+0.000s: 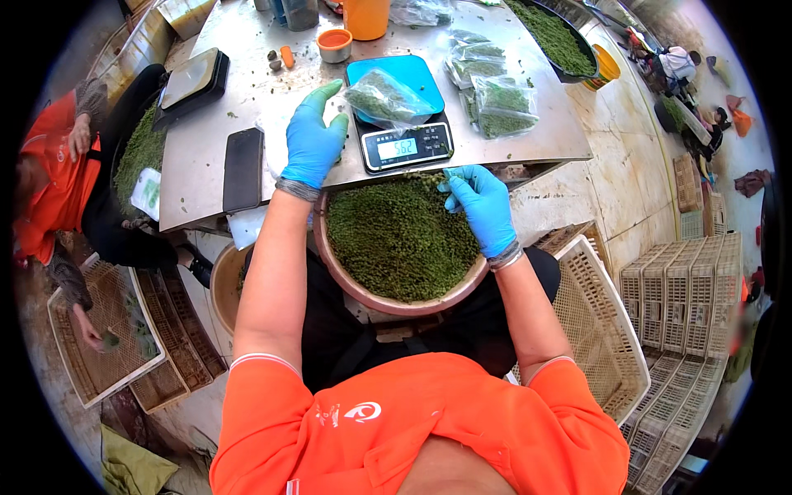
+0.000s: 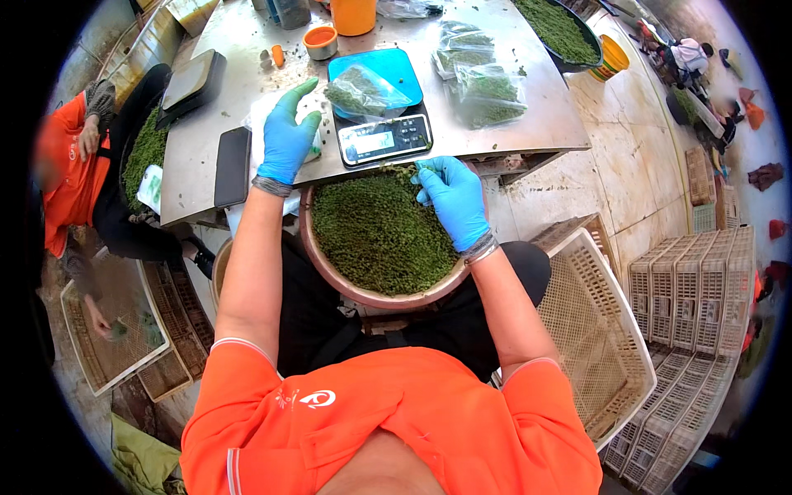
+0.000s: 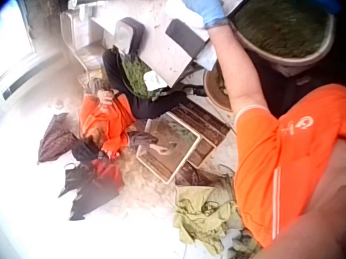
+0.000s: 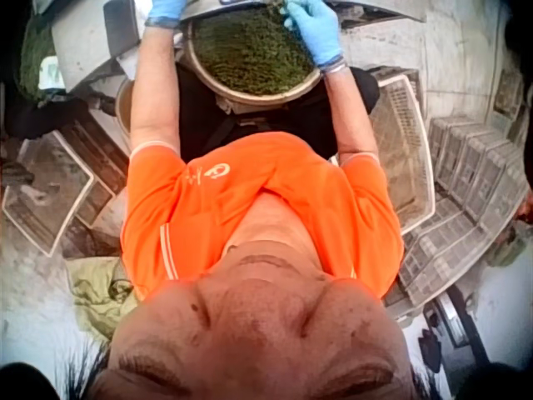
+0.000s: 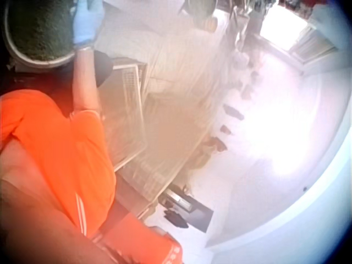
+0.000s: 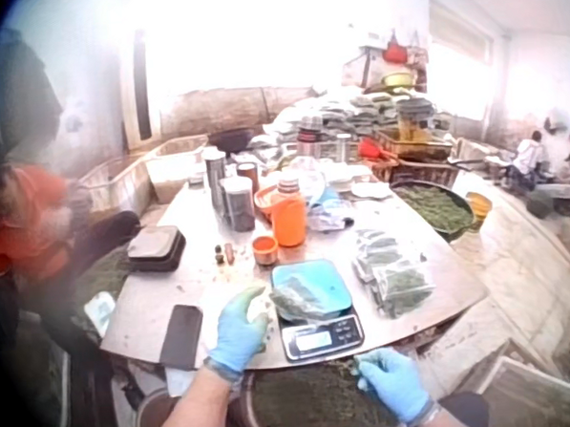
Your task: The person scoops green leaves from a large bowl on their lap into small plastic bags, weighs each bag on a digital scale, and places the filled bags on the table. The process is repeated continuously.
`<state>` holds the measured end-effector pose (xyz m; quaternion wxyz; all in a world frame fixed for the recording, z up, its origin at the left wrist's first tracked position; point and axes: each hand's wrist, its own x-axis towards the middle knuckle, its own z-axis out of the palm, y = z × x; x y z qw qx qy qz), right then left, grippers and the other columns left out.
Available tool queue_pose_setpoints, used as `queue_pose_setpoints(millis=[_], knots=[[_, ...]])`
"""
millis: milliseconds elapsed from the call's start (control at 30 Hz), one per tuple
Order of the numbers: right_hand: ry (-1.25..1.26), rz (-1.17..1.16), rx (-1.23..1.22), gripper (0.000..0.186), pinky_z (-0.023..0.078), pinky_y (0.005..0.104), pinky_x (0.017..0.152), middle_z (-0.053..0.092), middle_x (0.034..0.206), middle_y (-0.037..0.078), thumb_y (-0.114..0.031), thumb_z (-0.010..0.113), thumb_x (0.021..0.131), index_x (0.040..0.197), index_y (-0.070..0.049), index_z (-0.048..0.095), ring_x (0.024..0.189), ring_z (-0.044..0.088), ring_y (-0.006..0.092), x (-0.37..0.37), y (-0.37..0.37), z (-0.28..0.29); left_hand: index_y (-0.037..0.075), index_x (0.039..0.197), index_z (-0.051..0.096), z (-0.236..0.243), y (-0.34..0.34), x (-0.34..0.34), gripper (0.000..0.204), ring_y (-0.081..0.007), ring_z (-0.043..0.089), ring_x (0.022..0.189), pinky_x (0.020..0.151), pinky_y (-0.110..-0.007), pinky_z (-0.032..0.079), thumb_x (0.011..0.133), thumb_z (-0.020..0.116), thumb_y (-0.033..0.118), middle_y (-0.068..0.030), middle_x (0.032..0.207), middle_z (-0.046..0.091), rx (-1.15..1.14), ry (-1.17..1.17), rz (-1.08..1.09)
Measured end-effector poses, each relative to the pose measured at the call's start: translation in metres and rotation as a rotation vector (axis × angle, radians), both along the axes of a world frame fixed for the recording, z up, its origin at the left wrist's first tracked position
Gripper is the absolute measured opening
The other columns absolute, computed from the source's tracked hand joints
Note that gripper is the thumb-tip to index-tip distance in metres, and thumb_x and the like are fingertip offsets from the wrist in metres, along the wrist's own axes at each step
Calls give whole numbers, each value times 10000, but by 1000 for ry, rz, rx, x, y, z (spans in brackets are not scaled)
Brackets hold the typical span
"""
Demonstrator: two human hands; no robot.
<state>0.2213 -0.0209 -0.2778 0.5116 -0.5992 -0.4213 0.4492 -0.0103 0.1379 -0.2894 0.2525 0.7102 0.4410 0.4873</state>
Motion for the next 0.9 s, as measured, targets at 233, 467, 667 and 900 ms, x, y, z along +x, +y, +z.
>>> queue_pose_setpoints(millis=[233, 467, 667, 900], knots=[[-353, 343, -34, 364, 520, 316, 610, 678, 848, 113, -118, 624, 872, 1216, -21, 559, 677, 644, 196, -1, -3, -4, 104, 1295, 566, 2, -10, 6, 583, -293, 545, 1185, 1047, -364, 400, 726, 646, 6, -151, 1260, 584, 110, 208, -40], [-796, 90, 284, 261, 518, 312, 650, 688, 817, 129, -180, 618, 894, 1132, -87, 671, 699, 669, 192, -9, 56, 7, 104, 1288, 562, 15, -10, 40, 644, -365, 496, 1208, 1054, -417, 395, 666, 600, -61, -167, 1301, 539, 352, 312, -147], [-924, 97, 100, 281, 507, 474, 741, 667, 901, 185, -355, 563, 870, 995, -124, 661, 836, 636, 391, -32, 138, -9, 115, 1037, 690, 7, 5, 54, 291, -322, 565, 1065, 900, -411, 479, 749, 663, 84, -78, 1106, 644, 407, 403, -85], [-1343, 903, -216, 374, 526, 443, 783, 686, 855, 156, -403, 639, 812, 1034, -107, 694, 825, 667, 338, -20, 60, 20, 123, 1117, 666, 6, 3, 45, 408, -335, 542, 1109, 950, -415, 454, 716, 653, 47, -110, 1156, 625, 334, 348, -169]])
